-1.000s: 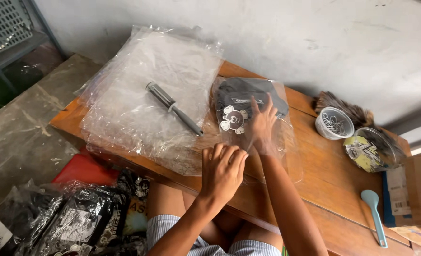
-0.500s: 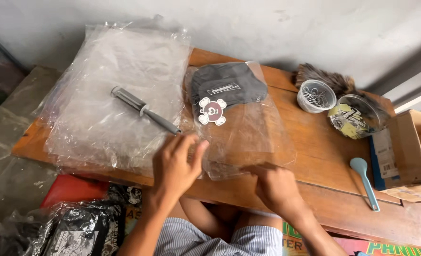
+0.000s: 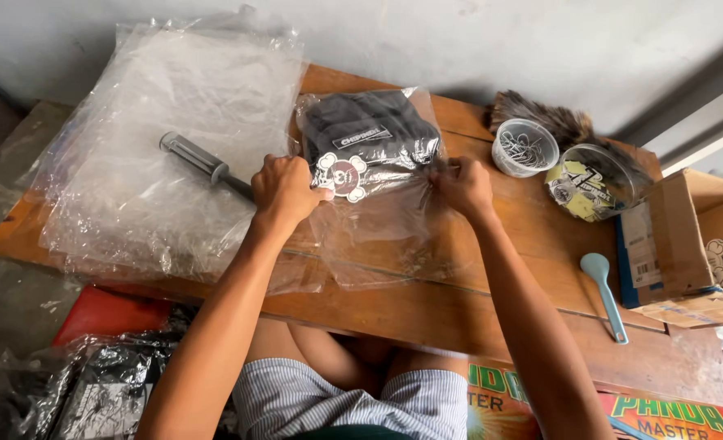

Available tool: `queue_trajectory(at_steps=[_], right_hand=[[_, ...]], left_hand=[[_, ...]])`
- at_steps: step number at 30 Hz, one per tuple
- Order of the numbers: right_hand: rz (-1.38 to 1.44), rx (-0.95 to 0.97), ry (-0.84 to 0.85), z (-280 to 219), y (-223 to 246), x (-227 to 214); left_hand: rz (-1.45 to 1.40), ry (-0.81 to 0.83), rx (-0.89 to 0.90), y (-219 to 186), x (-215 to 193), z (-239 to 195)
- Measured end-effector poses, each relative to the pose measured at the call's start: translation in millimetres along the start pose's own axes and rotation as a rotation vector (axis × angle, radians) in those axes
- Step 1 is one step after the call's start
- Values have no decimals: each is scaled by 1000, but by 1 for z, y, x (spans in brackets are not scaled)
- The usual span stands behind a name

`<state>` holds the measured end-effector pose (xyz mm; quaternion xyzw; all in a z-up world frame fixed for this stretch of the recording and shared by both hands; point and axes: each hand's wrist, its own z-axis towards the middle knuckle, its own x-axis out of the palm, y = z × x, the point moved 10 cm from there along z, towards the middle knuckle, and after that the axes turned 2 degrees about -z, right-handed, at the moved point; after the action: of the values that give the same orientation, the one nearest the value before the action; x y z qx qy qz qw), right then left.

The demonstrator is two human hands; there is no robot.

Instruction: The person attaches a cartoon bear keychain to a black bag, then places the bag into a clear plastic bag. They use a duster to clean the plastic bag before sealing it around the bag.

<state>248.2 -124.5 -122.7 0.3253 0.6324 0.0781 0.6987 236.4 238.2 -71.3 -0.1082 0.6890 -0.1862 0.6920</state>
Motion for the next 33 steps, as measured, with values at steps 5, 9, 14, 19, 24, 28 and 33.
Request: queue_trajectory(at_steps=[5,9,14,19,24,28,33], right_hand=[[51,2,-61,20,-22,14],[410,-271,-177,-19,13,-29],[782,-353,-150,-99,55,-123],[797,-285,-138,-160,60,-174],[897,-222,-60,-157,35,-147],[940,-198,-106,-148,17,-135],[1051,-213,-129,-149,8,-133]], left_hand=[[31,-23,-15,8,25,20],[-164,-154,115,-12,-2,0],[-771,-268,275,-47,-81,-61],[-812,-76,163,-67,-102,-101],[-700,-281,446,-72,-93,-104],[-698,-270,590,-66,-75,-122],[-238,-119,530,-36,0,-124]])
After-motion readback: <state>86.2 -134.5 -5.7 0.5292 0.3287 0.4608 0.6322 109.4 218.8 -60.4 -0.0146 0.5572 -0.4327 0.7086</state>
